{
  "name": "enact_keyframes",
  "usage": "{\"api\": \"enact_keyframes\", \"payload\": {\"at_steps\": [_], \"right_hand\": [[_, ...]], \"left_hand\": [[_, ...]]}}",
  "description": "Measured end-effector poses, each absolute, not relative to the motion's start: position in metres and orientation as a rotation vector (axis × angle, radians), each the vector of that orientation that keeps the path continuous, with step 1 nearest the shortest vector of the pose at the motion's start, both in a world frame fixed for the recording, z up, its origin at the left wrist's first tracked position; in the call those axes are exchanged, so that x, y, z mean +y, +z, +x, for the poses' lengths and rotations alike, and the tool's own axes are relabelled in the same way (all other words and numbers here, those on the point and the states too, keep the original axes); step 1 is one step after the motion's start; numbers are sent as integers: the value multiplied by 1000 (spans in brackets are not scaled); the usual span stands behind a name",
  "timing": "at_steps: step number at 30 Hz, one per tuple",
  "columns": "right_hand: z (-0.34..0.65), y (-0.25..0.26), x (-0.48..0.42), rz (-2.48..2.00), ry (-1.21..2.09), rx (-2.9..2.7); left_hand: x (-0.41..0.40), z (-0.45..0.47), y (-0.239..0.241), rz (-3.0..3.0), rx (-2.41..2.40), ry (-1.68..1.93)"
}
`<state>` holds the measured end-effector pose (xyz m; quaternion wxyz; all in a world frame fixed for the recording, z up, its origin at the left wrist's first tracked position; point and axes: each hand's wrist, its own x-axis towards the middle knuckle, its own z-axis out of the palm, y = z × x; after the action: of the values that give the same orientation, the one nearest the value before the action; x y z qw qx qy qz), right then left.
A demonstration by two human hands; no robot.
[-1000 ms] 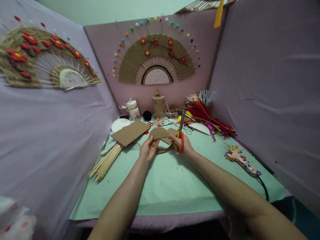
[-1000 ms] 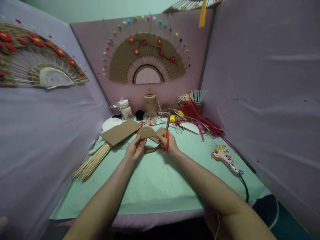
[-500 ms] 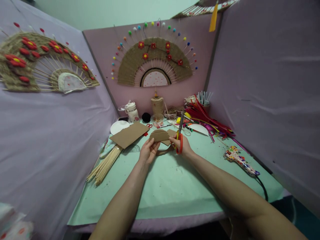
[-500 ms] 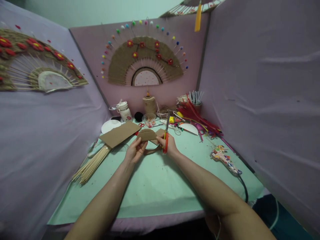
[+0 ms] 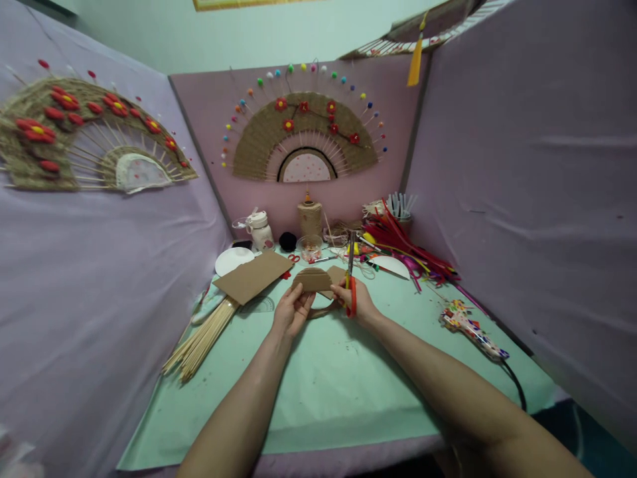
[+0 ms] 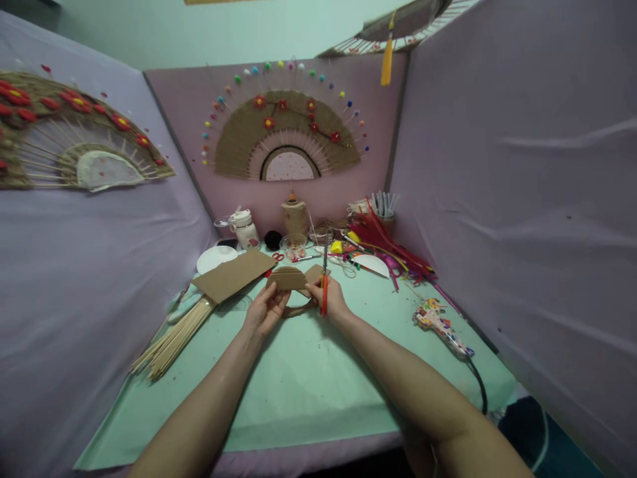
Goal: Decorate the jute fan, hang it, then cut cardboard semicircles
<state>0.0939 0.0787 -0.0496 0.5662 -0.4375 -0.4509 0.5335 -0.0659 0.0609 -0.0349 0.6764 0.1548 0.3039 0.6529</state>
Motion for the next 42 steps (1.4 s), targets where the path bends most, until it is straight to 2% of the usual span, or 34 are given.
{"api": "enact_keyframes", "payload": {"at_steps": [9,21,25,34,38,42], "right_hand": [[126,-41,98,-1190,1078,-1131],[114,-52,91,-1219,1212,-1363],[120,-38,89,-1130,1257,-1349],[147,-13,97,-1113,1079,-1197],[170,22,67,-1161,977,-1417],[236,57,5,-1272,1034,-1608]], "left_hand": [[72,-83,-32,108,729,1702],[75,-88,-32,60,777,1710],[76,-91,-28,52,782,1735],[75,-87,-30,66,790,1700],[75,-88,-31,72,818,1694],[76,-91,-33,68,852,1712]]}}
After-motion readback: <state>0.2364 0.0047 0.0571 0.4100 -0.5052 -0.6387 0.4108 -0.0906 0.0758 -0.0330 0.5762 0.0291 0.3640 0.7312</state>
